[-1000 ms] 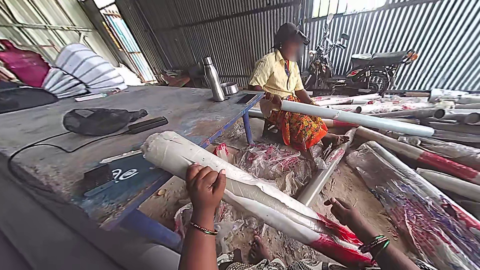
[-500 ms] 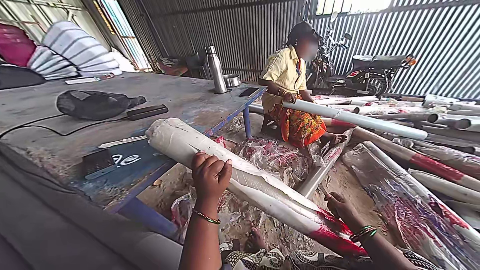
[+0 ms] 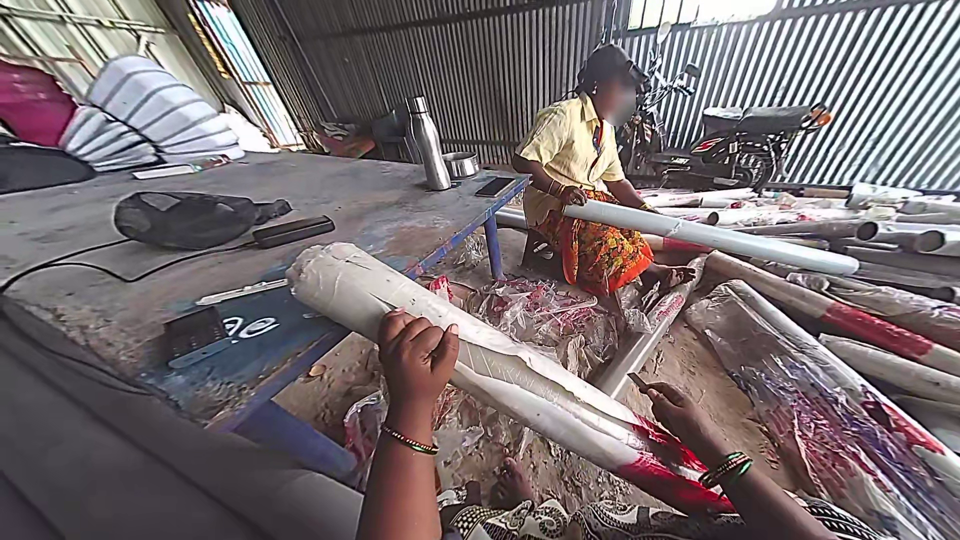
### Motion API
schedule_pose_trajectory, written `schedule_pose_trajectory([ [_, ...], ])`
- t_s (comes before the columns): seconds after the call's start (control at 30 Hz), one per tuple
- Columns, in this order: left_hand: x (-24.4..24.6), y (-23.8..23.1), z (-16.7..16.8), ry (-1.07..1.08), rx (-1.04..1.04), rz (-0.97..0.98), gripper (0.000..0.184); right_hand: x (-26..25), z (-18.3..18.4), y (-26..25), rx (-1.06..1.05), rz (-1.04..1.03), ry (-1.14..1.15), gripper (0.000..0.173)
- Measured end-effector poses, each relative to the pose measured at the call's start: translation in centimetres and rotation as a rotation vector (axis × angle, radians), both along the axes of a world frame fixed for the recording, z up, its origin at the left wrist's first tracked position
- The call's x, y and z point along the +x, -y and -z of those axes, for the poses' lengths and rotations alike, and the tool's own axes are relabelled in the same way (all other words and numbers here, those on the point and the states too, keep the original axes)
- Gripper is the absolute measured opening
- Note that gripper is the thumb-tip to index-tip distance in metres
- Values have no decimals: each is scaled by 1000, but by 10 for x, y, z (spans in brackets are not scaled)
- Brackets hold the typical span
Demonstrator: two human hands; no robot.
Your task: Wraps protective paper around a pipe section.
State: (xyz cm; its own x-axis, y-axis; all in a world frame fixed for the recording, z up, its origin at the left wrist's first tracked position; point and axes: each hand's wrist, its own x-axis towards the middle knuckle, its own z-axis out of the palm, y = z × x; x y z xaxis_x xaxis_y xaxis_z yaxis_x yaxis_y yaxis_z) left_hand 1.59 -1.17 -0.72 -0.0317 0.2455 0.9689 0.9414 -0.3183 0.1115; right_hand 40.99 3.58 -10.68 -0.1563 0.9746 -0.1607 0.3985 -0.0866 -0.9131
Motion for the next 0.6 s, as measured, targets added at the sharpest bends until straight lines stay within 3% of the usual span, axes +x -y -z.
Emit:
schedule_pose_trajectory([
  [0.6, 0, 0, 2, 9, 0, 15, 53, 4, 5, -3, 54, -4, 84, 26],
])
